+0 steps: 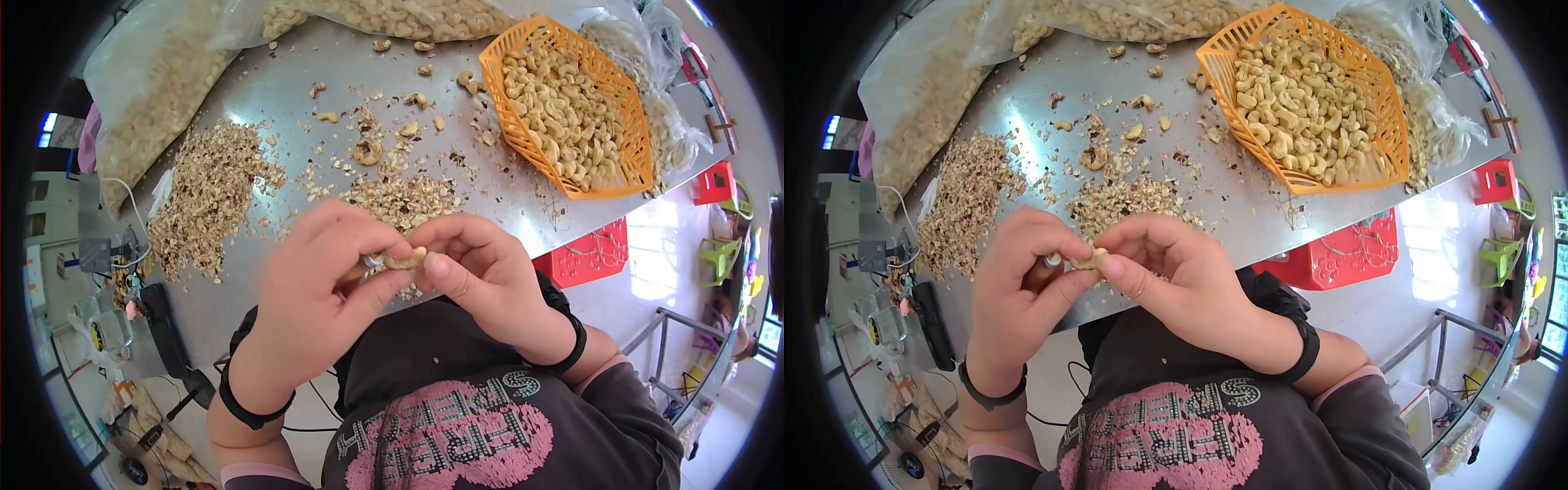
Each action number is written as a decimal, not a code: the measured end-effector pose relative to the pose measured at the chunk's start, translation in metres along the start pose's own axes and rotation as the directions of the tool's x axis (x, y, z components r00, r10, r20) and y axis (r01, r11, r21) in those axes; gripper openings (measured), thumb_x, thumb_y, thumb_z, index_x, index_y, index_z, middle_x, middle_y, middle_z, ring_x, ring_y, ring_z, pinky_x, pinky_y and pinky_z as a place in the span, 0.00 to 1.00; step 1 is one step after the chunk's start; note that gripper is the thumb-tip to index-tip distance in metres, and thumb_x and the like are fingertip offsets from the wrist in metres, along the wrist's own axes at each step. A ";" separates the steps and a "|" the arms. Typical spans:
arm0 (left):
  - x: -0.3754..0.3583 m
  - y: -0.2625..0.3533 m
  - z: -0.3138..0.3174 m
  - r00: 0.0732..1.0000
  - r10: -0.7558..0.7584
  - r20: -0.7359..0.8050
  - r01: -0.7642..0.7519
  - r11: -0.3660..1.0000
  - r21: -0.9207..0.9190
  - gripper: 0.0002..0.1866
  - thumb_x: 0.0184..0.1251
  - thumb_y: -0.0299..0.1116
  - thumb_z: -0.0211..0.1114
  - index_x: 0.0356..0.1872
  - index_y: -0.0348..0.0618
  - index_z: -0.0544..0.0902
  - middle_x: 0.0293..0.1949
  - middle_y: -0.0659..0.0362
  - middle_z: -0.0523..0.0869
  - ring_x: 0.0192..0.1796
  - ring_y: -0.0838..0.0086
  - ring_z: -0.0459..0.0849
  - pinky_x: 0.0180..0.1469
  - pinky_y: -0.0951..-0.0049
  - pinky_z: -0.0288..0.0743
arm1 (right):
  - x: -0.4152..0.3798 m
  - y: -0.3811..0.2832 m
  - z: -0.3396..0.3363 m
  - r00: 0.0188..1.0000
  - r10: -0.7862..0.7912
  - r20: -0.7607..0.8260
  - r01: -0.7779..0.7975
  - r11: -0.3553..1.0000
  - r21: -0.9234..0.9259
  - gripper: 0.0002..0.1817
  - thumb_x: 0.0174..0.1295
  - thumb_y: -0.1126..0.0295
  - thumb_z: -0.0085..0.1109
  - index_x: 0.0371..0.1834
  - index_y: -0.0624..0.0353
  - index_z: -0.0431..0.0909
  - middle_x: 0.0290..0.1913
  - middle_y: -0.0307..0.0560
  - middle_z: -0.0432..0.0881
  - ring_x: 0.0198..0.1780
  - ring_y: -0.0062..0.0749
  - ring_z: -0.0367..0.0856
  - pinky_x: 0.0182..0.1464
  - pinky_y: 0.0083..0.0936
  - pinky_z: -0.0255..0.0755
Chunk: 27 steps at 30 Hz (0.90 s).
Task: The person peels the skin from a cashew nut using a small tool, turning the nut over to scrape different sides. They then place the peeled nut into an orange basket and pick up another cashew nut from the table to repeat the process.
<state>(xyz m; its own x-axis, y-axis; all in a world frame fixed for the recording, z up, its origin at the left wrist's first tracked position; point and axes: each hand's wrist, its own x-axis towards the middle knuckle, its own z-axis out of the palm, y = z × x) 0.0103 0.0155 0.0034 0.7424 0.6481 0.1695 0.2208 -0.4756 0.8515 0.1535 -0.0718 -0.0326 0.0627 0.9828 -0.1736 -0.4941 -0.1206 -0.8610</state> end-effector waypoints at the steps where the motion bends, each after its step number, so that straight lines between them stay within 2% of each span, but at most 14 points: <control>1: -0.001 0.003 0.001 1.000 -0.015 0.011 0.015 1.000 -0.004 0.13 0.42 0.18 0.63 0.32 0.41 0.75 0.30 0.61 0.73 0.29 0.80 0.70 0.28 0.85 0.62 | -0.001 0.000 -0.001 1.000 -0.007 0.013 0.007 1.000 0.005 0.11 0.57 0.71 0.52 0.41 0.64 0.68 0.35 0.38 0.74 0.36 0.15 0.72 0.35 0.11 0.66; 5: -0.004 0.004 0.000 0.999 -0.019 0.045 0.020 0.999 -0.033 0.12 0.46 0.23 0.62 0.35 0.40 0.75 0.30 0.61 0.73 0.29 0.81 0.70 0.27 0.86 0.62 | -0.002 -0.003 -0.001 0.999 -0.035 0.021 0.034 0.999 0.042 0.08 0.57 0.73 0.51 0.39 0.64 0.68 0.35 0.39 0.74 0.37 0.14 0.71 0.35 0.11 0.65; 7: -0.005 0.006 -0.004 0.988 -0.125 0.088 0.139 0.975 -0.176 0.15 0.52 0.27 0.59 0.43 0.42 0.75 0.31 0.58 0.75 0.33 0.76 0.75 0.25 0.85 0.66 | -0.003 -0.004 -0.002 0.998 -0.058 0.007 0.058 0.998 0.027 0.08 0.57 0.74 0.51 0.38 0.64 0.68 0.35 0.39 0.74 0.36 0.15 0.72 0.35 0.12 0.65; 12: -0.013 0.008 -0.002 0.961 -0.234 0.148 0.269 0.918 -0.292 0.16 0.59 0.27 0.51 0.50 0.38 0.70 0.33 0.57 0.77 0.34 0.77 0.75 0.31 0.81 0.68 | -0.002 -0.007 -0.002 0.987 -0.160 -0.020 0.158 0.985 -0.070 0.08 0.56 0.77 0.51 0.38 0.64 0.68 0.35 0.41 0.74 0.36 0.18 0.72 0.38 0.14 0.66; 13: -0.014 0.009 -0.002 0.944 -0.272 0.184 0.318 0.896 -0.308 0.16 0.60 0.26 0.49 0.51 0.37 0.69 0.35 0.57 0.77 0.34 0.77 0.76 0.34 0.80 0.69 | -0.002 -0.005 -0.002 0.971 -0.237 -0.019 0.234 0.966 -0.107 0.08 0.55 0.78 0.52 0.38 0.65 0.68 0.36 0.42 0.74 0.37 0.19 0.72 0.39 0.15 0.66; 14: -0.014 0.009 -0.001 0.944 -0.273 0.184 0.319 0.896 -0.309 0.16 0.60 0.26 0.49 0.51 0.37 0.69 0.35 0.57 0.77 0.34 0.77 0.76 0.34 0.80 0.69 | -0.001 -0.003 -0.003 0.950 -0.313 -0.015 0.308 0.941 -0.143 0.09 0.54 0.79 0.52 0.39 0.65 0.68 0.37 0.42 0.74 0.38 0.20 0.72 0.40 0.16 0.66; 17: -0.015 0.009 0.001 0.951 -0.256 0.175 0.300 0.900 -0.315 0.16 0.61 0.25 0.48 0.51 0.37 0.68 0.37 0.56 0.77 0.35 0.76 0.77 0.37 0.80 0.70 | 0.000 0.000 -0.004 0.928 -0.372 0.028 0.371 0.912 -0.175 0.10 0.53 0.80 0.52 0.39 0.66 0.68 0.38 0.43 0.73 0.39 0.21 0.71 0.42 0.18 0.65; 21: -0.015 0.010 0.001 0.947 -0.252 0.201 0.311 0.879 -0.361 0.17 0.60 0.24 0.48 0.52 0.37 0.68 0.38 0.55 0.77 0.35 0.75 0.79 0.39 0.79 0.71 | -0.001 -0.003 -0.004 0.933 -0.359 0.027 0.358 0.920 -0.161 0.09 0.54 0.80 0.52 0.39 0.66 0.68 0.37 0.43 0.74 0.39 0.21 0.71 0.42 0.18 0.65; 23: -0.016 0.009 0.003 0.946 -0.248 0.207 0.313 0.862 -0.400 0.17 0.60 0.23 0.48 0.52 0.38 0.68 0.38 0.54 0.77 0.35 0.75 0.79 0.38 0.79 0.71 | -0.002 -0.005 -0.004 0.955 -0.296 -0.012 0.293 0.951 -0.100 0.09 0.54 0.79 0.52 0.39 0.67 0.69 0.36 0.43 0.74 0.39 0.21 0.72 0.42 0.18 0.66; 25: -0.018 0.007 0.007 0.971 -0.166 0.171 0.220 0.900 -0.376 0.18 0.59 0.23 0.47 0.52 0.34 0.65 0.35 0.56 0.78 0.30 0.83 0.74 0.26 0.89 0.63 | -0.002 -0.005 -0.004 0.960 -0.281 -0.020 0.278 0.957 -0.088 0.09 0.54 0.79 0.52 0.39 0.67 0.69 0.36 0.43 0.74 0.38 0.21 0.72 0.41 0.17 0.66; 27: -0.018 0.009 0.006 0.968 -0.165 0.187 0.226 0.897 -0.379 0.18 0.59 0.23 0.48 0.52 0.34 0.65 0.37 0.55 0.77 0.33 0.81 0.75 0.26 0.89 0.63 | -0.002 -0.005 -0.004 0.964 -0.265 -0.028 0.263 0.962 -0.075 0.10 0.54 0.78 0.53 0.39 0.67 0.69 0.35 0.43 0.75 0.38 0.21 0.72 0.41 0.17 0.66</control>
<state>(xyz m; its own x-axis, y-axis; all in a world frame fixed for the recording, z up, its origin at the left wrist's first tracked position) 0.0027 -0.0038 0.0049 0.8005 0.5953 -0.0692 0.1261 -0.0544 0.9905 0.1592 -0.0737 -0.0295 0.2160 0.9752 0.0477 -0.3935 0.1317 -0.9098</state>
